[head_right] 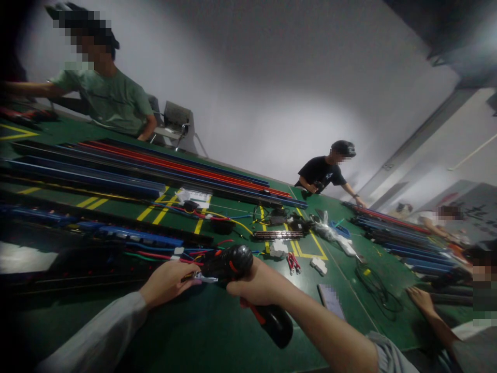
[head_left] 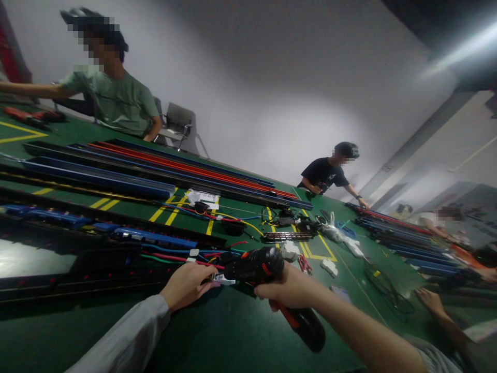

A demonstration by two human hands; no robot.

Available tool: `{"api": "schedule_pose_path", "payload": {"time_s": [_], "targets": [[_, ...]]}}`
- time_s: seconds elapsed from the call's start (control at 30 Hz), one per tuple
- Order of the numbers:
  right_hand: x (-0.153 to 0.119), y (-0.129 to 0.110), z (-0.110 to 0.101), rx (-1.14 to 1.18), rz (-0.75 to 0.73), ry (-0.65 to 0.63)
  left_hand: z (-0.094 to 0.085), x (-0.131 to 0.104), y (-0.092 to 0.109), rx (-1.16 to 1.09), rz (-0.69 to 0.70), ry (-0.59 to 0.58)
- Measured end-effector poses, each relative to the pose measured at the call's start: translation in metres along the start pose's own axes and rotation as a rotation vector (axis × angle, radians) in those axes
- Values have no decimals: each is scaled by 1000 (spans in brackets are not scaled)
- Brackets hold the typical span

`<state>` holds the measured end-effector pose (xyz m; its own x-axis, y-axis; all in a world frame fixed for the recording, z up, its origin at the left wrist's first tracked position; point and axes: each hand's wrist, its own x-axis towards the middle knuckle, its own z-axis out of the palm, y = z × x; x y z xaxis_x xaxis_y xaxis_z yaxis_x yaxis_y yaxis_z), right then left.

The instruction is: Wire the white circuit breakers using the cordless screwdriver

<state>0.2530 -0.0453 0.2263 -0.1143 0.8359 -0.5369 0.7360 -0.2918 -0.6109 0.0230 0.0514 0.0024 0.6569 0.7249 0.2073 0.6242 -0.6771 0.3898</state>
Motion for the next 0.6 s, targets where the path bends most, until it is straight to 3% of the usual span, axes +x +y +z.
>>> {"api": "schedule_pose_path", "payload": {"time_s": [0.6], "targets": [[-2,-4,-1,-10,10,2,-3,0,1,-7,-9,13]]}}
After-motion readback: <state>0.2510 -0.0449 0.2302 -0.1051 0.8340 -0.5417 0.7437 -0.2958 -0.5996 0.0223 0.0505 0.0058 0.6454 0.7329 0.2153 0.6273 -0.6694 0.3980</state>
